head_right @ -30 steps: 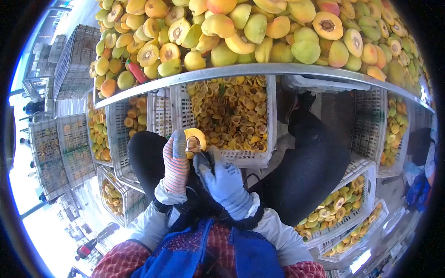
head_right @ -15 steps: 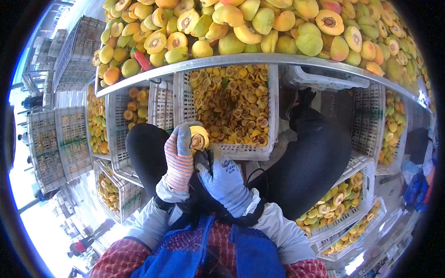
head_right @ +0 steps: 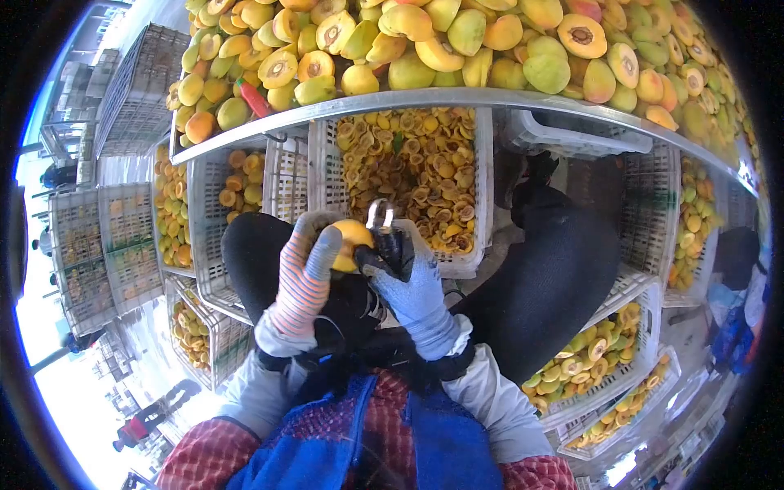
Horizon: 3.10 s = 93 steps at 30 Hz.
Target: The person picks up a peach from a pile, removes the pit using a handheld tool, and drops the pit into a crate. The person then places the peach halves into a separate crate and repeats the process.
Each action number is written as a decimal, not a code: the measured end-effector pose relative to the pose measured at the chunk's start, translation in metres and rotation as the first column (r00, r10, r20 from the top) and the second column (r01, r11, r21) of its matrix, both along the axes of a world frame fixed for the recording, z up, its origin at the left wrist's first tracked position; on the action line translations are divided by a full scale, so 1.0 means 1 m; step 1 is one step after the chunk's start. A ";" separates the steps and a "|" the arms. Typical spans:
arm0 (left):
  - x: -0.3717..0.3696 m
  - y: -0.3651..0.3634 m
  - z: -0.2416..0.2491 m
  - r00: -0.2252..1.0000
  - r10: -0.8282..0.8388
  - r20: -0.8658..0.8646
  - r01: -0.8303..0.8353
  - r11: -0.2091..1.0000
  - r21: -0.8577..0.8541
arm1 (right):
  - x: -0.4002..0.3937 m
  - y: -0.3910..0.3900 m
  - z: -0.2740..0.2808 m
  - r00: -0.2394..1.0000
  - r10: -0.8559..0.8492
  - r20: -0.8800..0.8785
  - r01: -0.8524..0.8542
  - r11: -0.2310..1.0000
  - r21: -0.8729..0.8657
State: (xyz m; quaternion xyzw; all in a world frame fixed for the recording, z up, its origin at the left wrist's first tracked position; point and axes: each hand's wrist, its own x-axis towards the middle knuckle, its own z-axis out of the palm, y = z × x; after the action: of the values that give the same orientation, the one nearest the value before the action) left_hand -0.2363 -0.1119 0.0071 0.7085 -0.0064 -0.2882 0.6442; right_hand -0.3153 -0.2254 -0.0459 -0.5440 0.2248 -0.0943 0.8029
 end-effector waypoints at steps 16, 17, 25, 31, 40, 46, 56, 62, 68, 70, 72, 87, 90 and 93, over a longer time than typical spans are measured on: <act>-0.021 -0.008 -0.015 0.931 0.356 0.080 -0.353 0.934 -0.050 | -0.018 0.028 0.023 0.990 0.133 -0.039 -0.114 0.618 -0.778; -0.021 -0.008 -0.018 0.931 0.348 0.113 -0.346 0.937 -0.041 | -0.019 0.029 0.018 0.990 0.135 -0.044 -0.119 0.624 -0.773; -0.021 -0.008 -0.025 0.956 0.251 0.151 -0.257 0.966 0.017 | -0.025 0.028 0.000 0.969 0.216 -0.120 -0.242 0.737 -0.632; -0.001 -0.009 -0.007 0.998 0.022 -0.067 -0.026 0.998 -0.050 | -0.029 0.024 -0.011 0.970 0.204 -0.131 -0.238 0.903 -0.359; 0.002 0.003 -0.021 0.937 -0.169 0.307 0.131 0.981 0.141 | -0.031 0.016 0.010 0.885 0.457 0.090 -0.341 0.505 0.793; -0.005 0.012 -0.030 0.980 -0.169 0.107 0.166 0.985 0.043 | -0.032 0.016 0.011 0.865 0.446 0.231 -0.309 0.111 0.944; 0.000 0.023 -0.041 0.964 -0.246 0.099 0.243 0.969 0.050 | -0.031 0.019 0.013 0.844 0.508 0.170 -0.266 0.121 0.956; -0.003 0.028 -0.041 0.955 -0.252 0.158 0.248 0.968 0.047 | -0.033 0.019 0.013 0.825 0.539 0.167 -0.310 0.184 0.933; 0.000 0.025 -0.034 0.956 -0.280 0.088 0.280 0.960 0.018 | -0.032 0.019 0.007 0.842 0.415 0.346 -0.301 -0.171 0.938; -0.007 0.019 -0.034 0.981 -0.173 -0.082 0.161 0.978 -0.132 | -0.035 0.023 0.010 0.871 0.322 0.371 -0.273 -0.309 0.911; -0.013 0.008 -0.025 0.977 -0.047 -0.206 -0.001 0.974 -0.225 | -0.032 0.026 0.000 0.841 0.270 0.468 -0.387 -0.303 0.871; 0.045 0.126 0.000 0.803 0.422 0.420 -0.461 0.887 -0.012 | -0.021 0.017 -0.018 0.907 0.311 0.286 -0.316 0.050 0.948; 0.095 0.182 0.003 0.680 -0.357 0.641 -0.594 0.245 0.766 | -0.022 0.015 -0.030 0.930 0.315 0.188 -0.202 0.010 0.979; 0.111 0.112 0.017 0.500 -0.276 0.820 -0.613 0.556 0.561 | -0.013 0.016 -0.031 0.934 0.348 0.080 -0.128 0.116 0.985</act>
State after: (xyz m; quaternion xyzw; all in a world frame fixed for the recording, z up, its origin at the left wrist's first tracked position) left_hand -0.1256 0.0005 0.0241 0.9566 -0.1053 0.2034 0.1800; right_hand -0.3279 -0.2096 -0.0768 0.0703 0.2090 0.2504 0.9427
